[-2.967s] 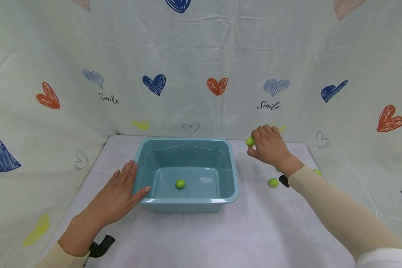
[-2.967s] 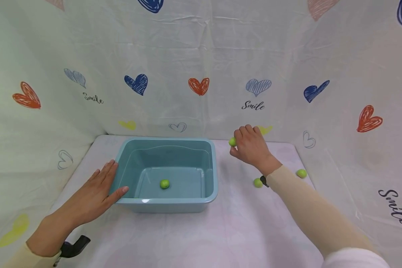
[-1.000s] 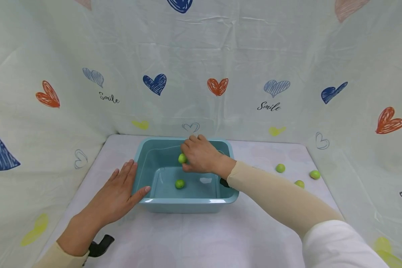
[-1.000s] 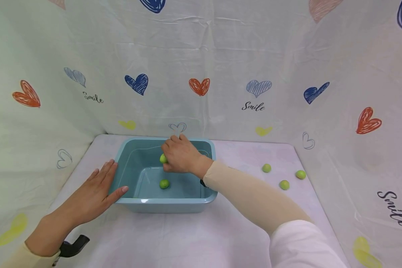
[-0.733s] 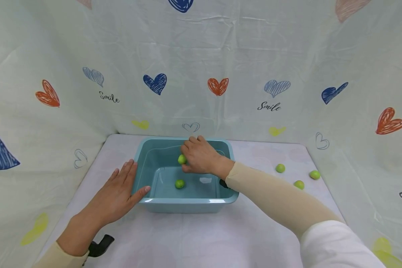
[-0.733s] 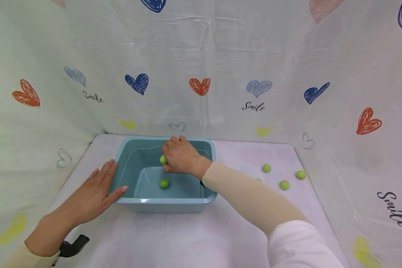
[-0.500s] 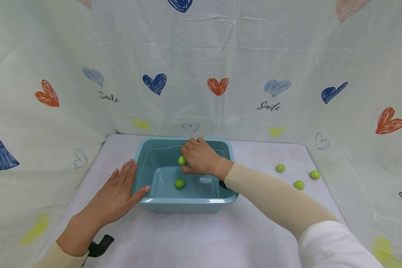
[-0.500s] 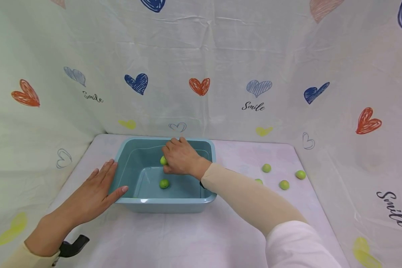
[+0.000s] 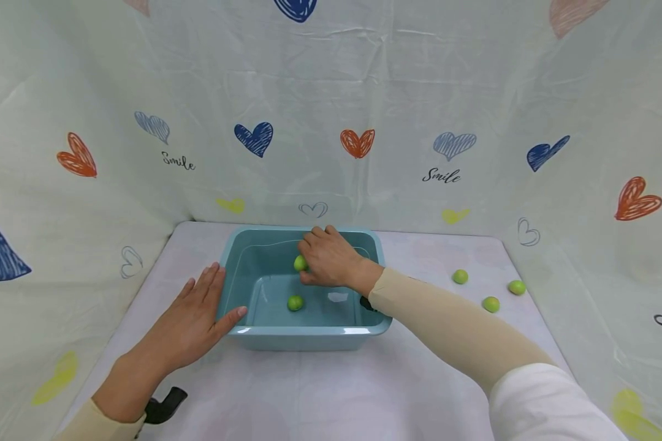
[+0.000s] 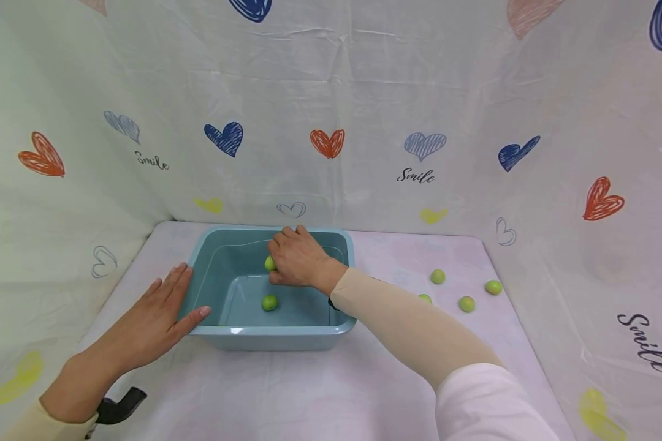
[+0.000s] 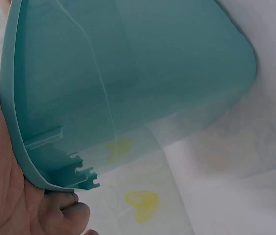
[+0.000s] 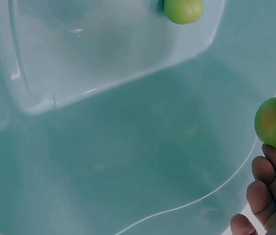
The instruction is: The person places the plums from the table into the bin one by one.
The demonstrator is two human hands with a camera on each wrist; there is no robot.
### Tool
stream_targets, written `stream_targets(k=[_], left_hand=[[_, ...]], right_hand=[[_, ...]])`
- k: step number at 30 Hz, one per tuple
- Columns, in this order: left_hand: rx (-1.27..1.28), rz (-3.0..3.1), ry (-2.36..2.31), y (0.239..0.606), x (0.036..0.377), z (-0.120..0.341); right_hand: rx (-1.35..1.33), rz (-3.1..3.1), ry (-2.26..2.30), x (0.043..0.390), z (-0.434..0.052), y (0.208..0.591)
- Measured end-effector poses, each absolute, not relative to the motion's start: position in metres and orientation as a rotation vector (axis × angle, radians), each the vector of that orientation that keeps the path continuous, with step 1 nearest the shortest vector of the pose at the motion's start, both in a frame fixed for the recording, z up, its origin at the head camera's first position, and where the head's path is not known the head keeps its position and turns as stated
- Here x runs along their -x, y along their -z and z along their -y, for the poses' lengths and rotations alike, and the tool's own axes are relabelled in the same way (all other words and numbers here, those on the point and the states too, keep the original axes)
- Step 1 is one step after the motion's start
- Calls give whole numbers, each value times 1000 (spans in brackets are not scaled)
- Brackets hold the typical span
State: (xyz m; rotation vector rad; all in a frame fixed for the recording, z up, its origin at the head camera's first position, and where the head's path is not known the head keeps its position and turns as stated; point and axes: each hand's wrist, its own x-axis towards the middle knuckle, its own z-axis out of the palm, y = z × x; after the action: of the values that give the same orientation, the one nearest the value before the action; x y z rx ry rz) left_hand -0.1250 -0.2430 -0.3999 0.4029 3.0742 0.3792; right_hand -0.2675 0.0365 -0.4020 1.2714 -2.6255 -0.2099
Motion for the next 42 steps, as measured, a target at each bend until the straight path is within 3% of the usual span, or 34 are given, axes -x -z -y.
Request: stream_targets(k=[31,42], left_hand=[[-427,-3069,-370,395,126,241],[-404,-3059,-362,398,124,241]], right_hand=[[-1246,2539,206,268,-40,398],[-1195,2429,70,264,-49,356]])
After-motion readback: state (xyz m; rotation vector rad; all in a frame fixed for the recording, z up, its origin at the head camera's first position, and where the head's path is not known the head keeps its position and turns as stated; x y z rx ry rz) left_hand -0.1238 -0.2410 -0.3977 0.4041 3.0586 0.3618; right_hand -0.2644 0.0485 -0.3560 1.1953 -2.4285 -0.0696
